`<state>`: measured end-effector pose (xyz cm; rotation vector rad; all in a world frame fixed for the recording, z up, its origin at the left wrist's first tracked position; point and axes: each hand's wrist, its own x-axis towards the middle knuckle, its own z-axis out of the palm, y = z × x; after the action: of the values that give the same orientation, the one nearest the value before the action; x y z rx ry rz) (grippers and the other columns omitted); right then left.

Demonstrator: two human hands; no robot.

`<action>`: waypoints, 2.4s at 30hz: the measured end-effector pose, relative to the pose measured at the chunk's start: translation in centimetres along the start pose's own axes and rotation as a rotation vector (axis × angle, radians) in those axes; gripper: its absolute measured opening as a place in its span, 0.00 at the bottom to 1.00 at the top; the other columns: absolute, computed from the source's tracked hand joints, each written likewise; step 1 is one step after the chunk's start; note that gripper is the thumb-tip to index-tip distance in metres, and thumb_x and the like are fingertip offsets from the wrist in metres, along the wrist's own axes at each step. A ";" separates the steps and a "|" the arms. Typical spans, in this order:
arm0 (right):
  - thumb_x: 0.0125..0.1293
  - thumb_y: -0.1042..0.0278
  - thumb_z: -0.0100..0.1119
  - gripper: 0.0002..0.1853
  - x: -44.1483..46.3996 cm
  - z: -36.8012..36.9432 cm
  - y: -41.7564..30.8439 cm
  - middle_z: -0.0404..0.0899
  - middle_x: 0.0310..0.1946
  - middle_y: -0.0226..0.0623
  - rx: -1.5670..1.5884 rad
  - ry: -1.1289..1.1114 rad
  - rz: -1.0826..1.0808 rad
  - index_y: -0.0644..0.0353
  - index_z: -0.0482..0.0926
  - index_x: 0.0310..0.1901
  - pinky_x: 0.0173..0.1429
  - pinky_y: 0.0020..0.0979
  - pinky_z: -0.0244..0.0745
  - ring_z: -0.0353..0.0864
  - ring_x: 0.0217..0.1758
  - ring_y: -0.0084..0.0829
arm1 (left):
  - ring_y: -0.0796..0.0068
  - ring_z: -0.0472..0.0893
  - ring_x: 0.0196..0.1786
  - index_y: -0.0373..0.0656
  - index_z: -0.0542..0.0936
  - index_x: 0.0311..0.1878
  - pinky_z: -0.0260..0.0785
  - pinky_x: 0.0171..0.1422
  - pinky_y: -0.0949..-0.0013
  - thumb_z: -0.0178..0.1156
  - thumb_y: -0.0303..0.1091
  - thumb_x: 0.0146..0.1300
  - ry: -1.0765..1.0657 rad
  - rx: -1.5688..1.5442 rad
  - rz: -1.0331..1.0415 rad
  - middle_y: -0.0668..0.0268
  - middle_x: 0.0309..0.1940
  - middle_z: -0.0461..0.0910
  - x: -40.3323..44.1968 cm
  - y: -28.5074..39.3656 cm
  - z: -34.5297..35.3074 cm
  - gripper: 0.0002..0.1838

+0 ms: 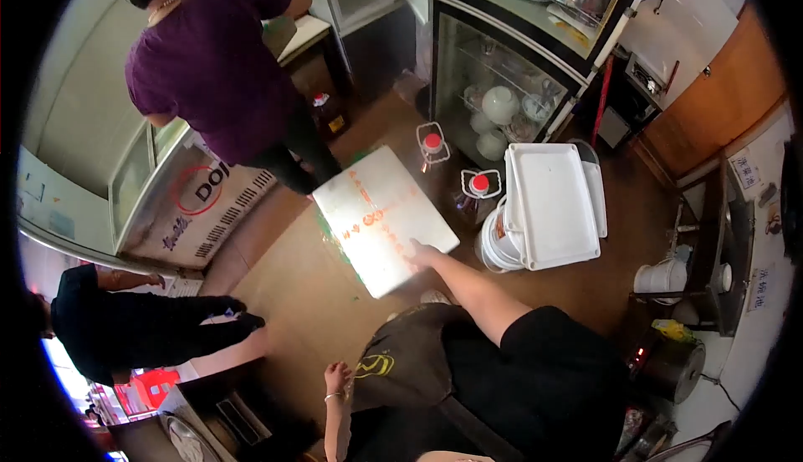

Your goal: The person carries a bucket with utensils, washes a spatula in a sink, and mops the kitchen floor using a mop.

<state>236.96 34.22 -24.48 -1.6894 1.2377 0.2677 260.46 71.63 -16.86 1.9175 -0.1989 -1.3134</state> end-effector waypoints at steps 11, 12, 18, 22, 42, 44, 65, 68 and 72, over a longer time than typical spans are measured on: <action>0.52 0.66 0.52 0.39 -1.9 -1.3 0.7 0.77 0.23 0.42 -0.008 0.033 0.011 0.59 0.42 0.63 0.29 0.29 0.72 0.76 0.21 0.32 | 0.78 0.74 0.25 0.40 0.71 0.39 0.63 0.25 0.78 0.53 0.32 0.53 -0.044 -0.079 -0.097 0.69 0.26 0.73 -1.5 3.8 0.8 0.10; 0.52 0.66 0.52 0.38 -1.8 -1.2 0.8 0.77 0.23 0.42 0.016 0.039 0.003 0.59 0.44 0.62 0.29 0.30 0.72 0.76 0.22 0.32 | 0.78 0.74 0.25 0.40 0.71 0.39 0.63 0.25 0.78 0.53 0.32 0.53 -0.038 -0.076 -0.121 0.69 0.26 0.73 -1.6 2.4 0.4 0.10; 0.50 0.64 0.52 0.37 -0.9 -1.1 0.6 0.77 0.23 0.42 0.055 -0.004 -0.018 0.60 0.48 0.61 0.30 0.31 0.72 0.77 0.23 0.34 | 0.80 0.73 0.25 0.40 0.71 0.40 0.63 0.25 0.78 0.53 0.33 0.54 0.112 -0.050 -0.229 0.69 0.27 0.74 0.9 -1.0 0.4 0.11; 0.49 0.63 0.52 0.37 -0.1 -0.1 0.9 0.77 0.25 0.43 -0.009 0.093 -0.042 0.60 0.49 0.61 0.32 0.31 0.71 0.77 0.25 0.34 | 0.80 0.73 0.25 0.40 0.71 0.39 0.61 0.23 0.79 0.53 0.34 0.55 0.108 -0.087 -0.176 0.70 0.26 0.73 1.0 -2.7 -0.2 0.10; 0.46 0.63 0.52 0.33 0.7 0.7 0.5 0.75 0.36 0.50 -0.016 0.041 0.040 0.64 0.59 0.56 0.35 0.32 0.71 0.77 0.32 0.38 | 0.79 0.74 0.27 0.41 0.71 0.41 0.62 0.26 0.78 0.53 0.35 0.54 0.053 -0.024 -0.133 0.70 0.29 0.74 2.4 -3.3 -1.2 0.12; 0.46 0.62 0.52 0.31 1.2 0.9 0.9 0.75 0.37 0.50 -0.023 -0.001 0.028 0.65 0.61 0.54 0.36 0.33 0.70 0.77 0.33 0.39 | 0.79 0.74 0.28 0.41 0.71 0.42 0.63 0.27 0.78 0.53 0.35 0.54 0.063 -0.005 -0.146 0.70 0.30 0.75 3.0 -3.9 -1.3 0.13; 0.52 0.65 0.53 0.16 -3.7 4.9 10.0 0.78 0.23 0.38 -0.155 -0.088 -0.042 0.67 0.74 0.39 0.30 0.28 0.72 0.77 0.21 0.26 | 0.78 0.74 0.27 0.40 0.72 0.41 0.64 0.26 0.78 0.54 0.35 0.54 0.057 0.109 -0.116 0.69 0.28 0.74 1.6 -1.5 0.1 0.13; 0.52 0.65 0.53 0.16 -4.0 4.6 10.9 0.78 0.24 0.37 -0.050 -0.115 0.059 0.66 0.74 0.40 0.29 0.28 0.72 0.77 0.22 0.26 | 0.78 0.75 0.27 0.40 0.72 0.41 0.64 0.26 0.78 0.54 0.35 0.54 0.052 0.125 -0.103 0.69 0.29 0.74 1.7 -1.6 -0.1 0.13; 0.52 0.66 0.53 0.15 -4.1 3.9 11.0 0.78 0.23 0.37 -0.069 -0.111 0.063 0.64 0.74 0.40 0.29 0.27 0.71 0.77 0.23 0.25 | 0.78 0.75 0.27 0.40 0.72 0.42 0.64 0.26 0.78 0.55 0.36 0.53 0.053 0.180 -0.095 0.69 0.29 0.75 1.7 -0.8 0.1 0.14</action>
<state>227.41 39.87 -30.00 -1.6726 1.2125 0.4411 260.90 71.23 -18.71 2.1338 -0.2077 -1.3429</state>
